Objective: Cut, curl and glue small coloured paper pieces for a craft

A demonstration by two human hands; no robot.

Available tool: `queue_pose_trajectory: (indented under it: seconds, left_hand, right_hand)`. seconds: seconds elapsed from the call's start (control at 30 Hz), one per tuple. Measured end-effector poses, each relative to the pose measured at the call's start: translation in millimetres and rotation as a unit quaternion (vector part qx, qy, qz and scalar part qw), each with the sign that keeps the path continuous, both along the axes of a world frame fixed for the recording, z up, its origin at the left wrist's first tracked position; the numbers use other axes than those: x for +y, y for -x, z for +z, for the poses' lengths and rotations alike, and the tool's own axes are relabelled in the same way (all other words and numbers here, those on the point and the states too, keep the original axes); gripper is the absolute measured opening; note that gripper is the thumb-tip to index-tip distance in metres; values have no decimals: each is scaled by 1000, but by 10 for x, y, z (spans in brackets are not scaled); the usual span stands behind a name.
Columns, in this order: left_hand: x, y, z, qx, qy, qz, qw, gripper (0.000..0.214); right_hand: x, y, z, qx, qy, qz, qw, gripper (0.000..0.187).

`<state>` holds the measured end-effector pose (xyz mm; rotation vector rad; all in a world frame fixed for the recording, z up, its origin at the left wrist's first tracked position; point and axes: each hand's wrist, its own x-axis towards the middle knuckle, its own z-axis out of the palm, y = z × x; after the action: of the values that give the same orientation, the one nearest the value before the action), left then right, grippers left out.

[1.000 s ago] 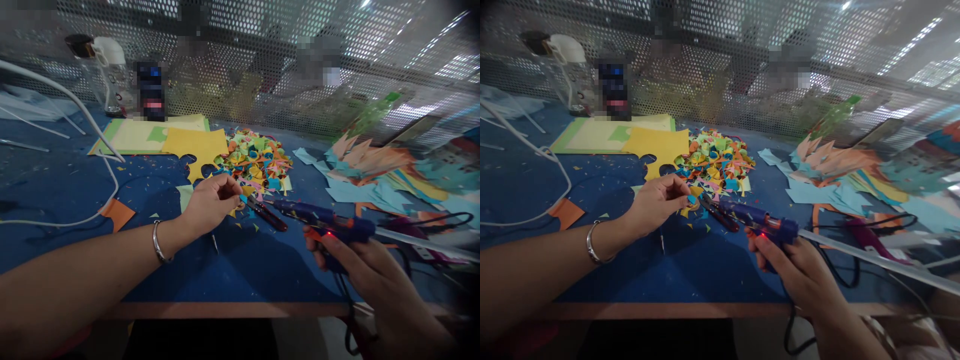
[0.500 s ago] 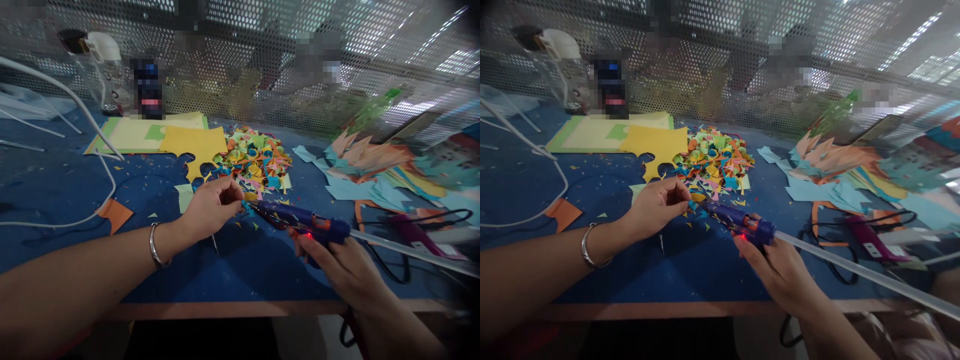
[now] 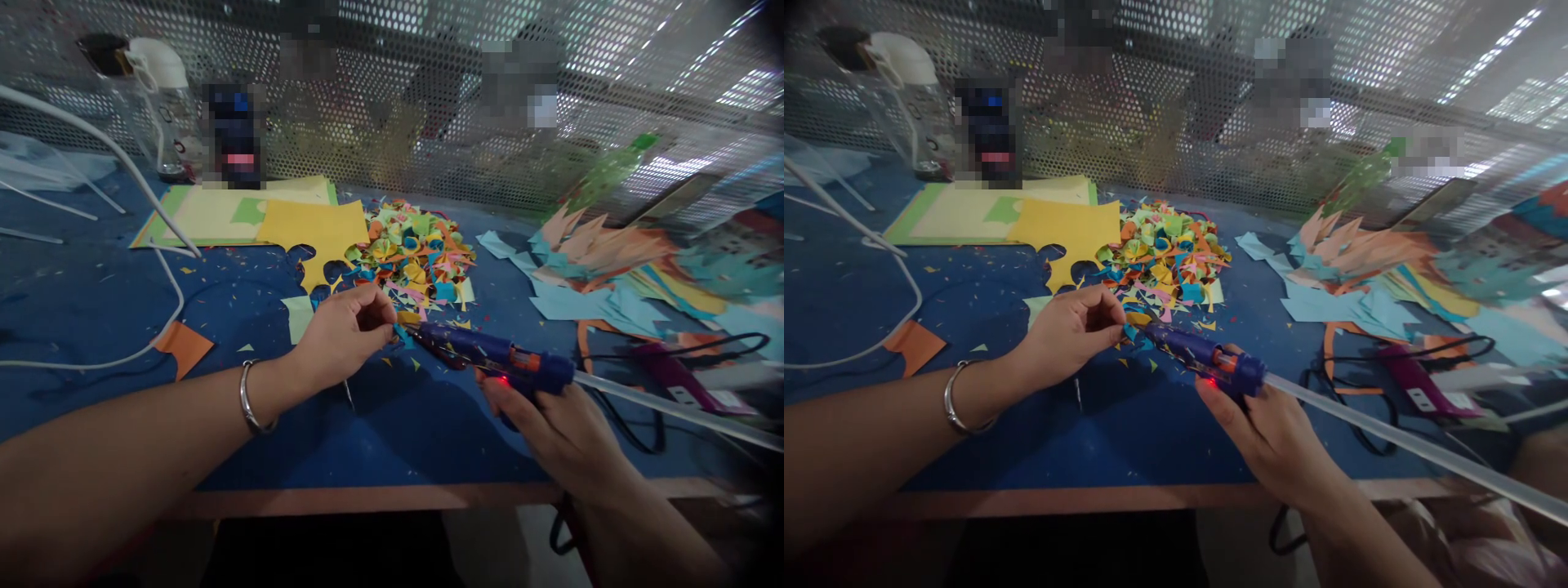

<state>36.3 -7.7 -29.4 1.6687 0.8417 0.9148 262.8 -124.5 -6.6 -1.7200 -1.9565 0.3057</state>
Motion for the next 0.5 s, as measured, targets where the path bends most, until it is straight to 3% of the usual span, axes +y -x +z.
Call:
queue_pose_trajectory:
  seconds: [0.5]
  left_hand:
    - [-8, 2, 1, -1, 1, -5, 1000, 9]
  right_hand:
    - [-35, -50, -48, -41, -16, 2, 999, 38]
